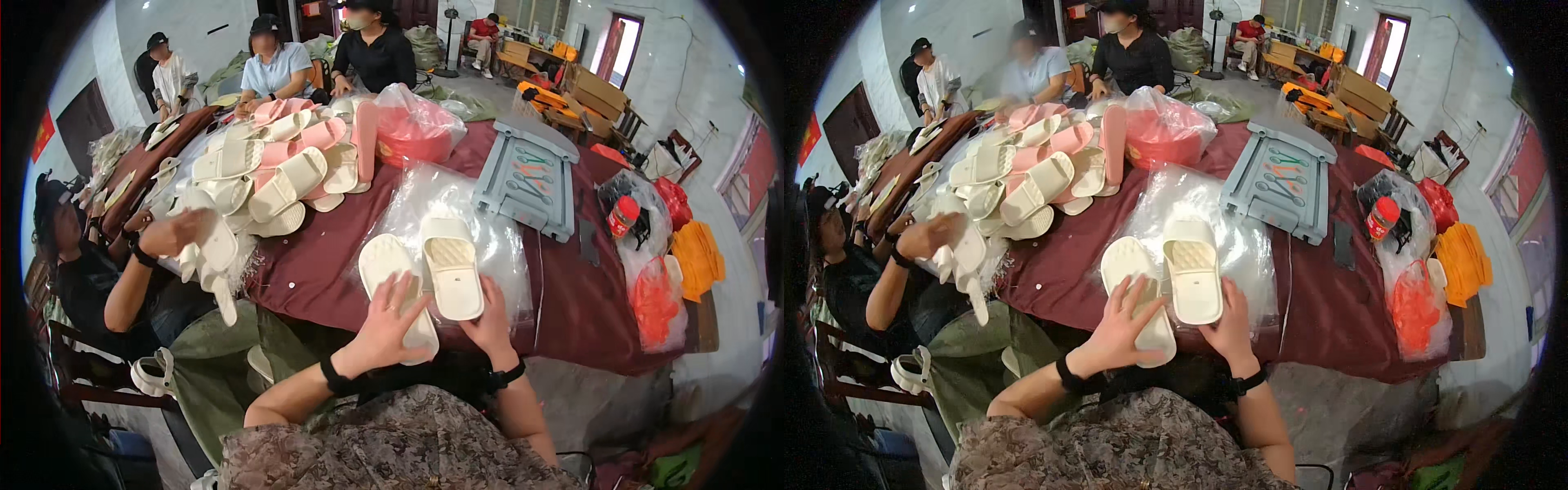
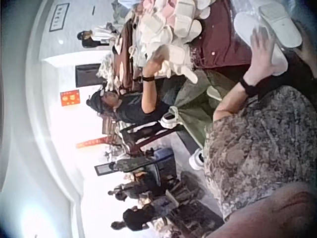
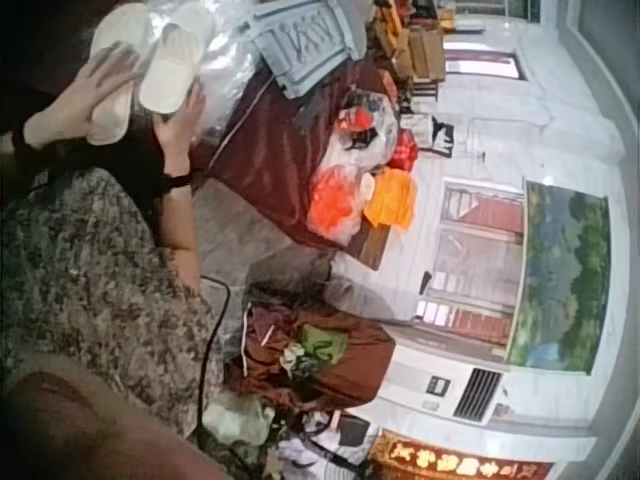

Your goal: Packing pairs of white plastic slippers into plastic bags at a workshop table.

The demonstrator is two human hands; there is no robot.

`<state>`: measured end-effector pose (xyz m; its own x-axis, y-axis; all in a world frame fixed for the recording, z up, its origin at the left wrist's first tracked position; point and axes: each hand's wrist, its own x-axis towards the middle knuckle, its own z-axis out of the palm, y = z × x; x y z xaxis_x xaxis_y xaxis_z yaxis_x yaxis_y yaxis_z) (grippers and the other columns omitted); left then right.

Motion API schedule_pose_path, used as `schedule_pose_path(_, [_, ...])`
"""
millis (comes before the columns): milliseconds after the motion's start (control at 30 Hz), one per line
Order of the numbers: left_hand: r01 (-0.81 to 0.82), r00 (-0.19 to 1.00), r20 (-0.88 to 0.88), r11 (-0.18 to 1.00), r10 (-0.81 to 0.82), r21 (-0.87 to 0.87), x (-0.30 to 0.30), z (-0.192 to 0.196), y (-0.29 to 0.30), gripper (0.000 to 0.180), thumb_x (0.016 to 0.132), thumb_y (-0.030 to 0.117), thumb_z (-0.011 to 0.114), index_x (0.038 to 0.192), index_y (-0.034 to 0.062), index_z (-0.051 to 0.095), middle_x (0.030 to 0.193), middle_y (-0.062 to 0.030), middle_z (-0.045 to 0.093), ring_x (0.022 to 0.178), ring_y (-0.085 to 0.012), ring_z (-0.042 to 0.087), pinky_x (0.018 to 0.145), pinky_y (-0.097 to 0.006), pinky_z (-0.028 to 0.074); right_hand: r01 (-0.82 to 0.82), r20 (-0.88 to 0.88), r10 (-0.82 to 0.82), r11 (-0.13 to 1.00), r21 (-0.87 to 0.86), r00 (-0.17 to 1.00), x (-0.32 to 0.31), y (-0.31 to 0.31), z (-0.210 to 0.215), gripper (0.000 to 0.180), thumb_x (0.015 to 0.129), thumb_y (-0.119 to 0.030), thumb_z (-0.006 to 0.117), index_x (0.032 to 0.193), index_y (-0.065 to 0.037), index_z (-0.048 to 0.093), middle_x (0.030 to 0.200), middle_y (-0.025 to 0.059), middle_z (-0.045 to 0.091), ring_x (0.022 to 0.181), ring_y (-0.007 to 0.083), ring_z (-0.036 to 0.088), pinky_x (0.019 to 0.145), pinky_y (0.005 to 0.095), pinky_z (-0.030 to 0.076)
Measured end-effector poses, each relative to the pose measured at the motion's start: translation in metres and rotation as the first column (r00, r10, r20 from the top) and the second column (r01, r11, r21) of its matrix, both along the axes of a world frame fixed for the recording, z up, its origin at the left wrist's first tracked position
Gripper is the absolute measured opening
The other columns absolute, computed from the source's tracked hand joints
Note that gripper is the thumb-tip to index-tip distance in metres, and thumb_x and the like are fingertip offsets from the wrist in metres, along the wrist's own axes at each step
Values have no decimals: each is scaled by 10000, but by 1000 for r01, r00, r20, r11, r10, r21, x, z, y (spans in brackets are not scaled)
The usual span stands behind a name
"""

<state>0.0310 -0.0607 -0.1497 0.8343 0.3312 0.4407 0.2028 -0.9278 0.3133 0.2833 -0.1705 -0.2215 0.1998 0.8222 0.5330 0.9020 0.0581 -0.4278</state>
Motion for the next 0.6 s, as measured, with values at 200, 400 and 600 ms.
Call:
schedule_pose_path(200, [-22,994,-112,993,9,-119,-23,-24,-6,1163,608,564,888,1570,187,354,1632,-336,3,1476,-603,-37,1170,-675,148,-77,-237,100,991,106,966,-1,-4,4,691,775,-173,771,1395,-4,518,1506,217,417,1404,429,377,1161,509,323])
schedule_pose_path(400, [60,989,-125,991,-74,-116,-16,-20,8,1028,657,425,872,1539,177,406,1633,-338,7,1481,-598,-44,1172,-665,186,112,-114,-120,991,-77,986,-12,-23,43,498,797,-95,725,1266,27,611,1447,214,482,1390,433,398,1148,514,345])
schedule_pose_path(600, [125,991,-36,984,-131,-129,1,-31,16,819,709,308,838,1448,148,522,1653,-282,79,1494,-570,41,1188,-611,230,247,59,-241,963,-110,969,-1,-39,46,312,869,-17,614,1176,18,654,1325,195,579,1265,395,521,1073,469,428])
